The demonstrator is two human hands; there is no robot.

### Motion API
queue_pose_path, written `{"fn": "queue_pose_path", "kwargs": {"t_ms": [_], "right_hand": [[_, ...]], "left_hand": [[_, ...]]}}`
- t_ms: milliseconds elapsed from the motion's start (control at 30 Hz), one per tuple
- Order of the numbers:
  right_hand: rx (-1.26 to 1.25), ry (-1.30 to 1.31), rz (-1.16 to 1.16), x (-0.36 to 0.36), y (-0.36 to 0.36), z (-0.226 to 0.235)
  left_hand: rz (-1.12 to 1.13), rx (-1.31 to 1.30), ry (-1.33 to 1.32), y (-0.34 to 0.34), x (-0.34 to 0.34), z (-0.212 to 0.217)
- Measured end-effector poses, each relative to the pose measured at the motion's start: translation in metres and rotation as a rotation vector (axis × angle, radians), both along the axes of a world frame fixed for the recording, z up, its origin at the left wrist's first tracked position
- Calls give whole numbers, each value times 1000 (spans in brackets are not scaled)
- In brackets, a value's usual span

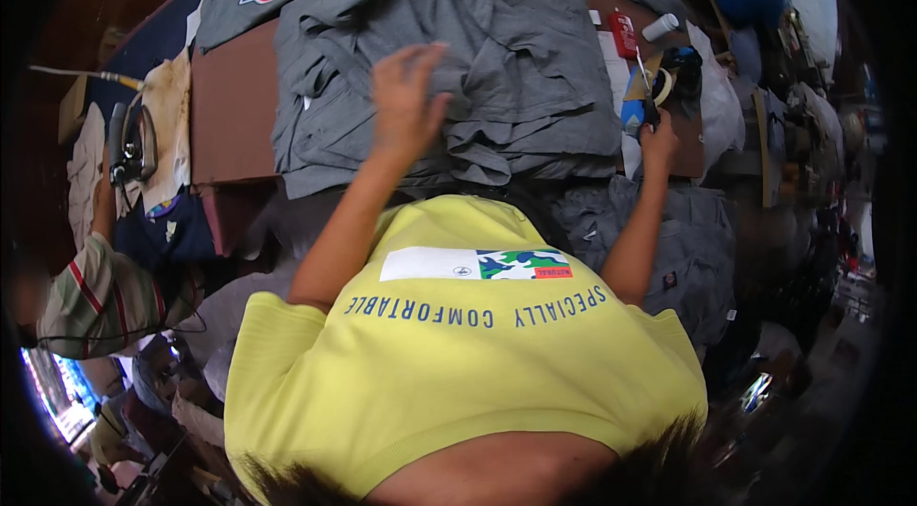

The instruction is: The person folds gray t-shirts at a workstation, using shears to trim loose threads from one shirt before finishing the fold and placing it onto a stack.

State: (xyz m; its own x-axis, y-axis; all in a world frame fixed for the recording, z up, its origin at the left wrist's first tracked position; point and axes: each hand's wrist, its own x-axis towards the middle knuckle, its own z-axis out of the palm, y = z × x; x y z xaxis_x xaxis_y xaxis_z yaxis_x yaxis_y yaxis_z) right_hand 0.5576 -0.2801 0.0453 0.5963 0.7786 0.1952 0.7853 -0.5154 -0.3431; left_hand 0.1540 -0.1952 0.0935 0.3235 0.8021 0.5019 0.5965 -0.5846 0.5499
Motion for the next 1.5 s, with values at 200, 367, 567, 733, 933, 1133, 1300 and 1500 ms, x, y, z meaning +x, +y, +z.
{"fn": "queue_pose_path", "kwargs": {"t_ms": [200,367,567,733,933,1133,1300,1500], "right_hand": [[-123,42,30,-27,4,-11],[-314,-16,121,-29,6,-3],[-82,1077,1057,-171,14,96],[176,577,907,-216,36,71],[600,836,978,-199,61,155],[267,645,1008,-209,104,141],[922,445,1095,-207,62,189],[-274,274,1043,-192,84,109]], "left_hand": [[-36,-116,276,20,-50,-46],[36,-486,-303,19,-27,-18],[7,-303,-192,-9,36,46],[-996,-723,59,-73,38,150],[-768,-253,216,-47,-39,137],[-639,-573,385,-67,37,69],[-81,122,-676,-53,20,54],[9,-333,-864,-20,-34,27]]}}
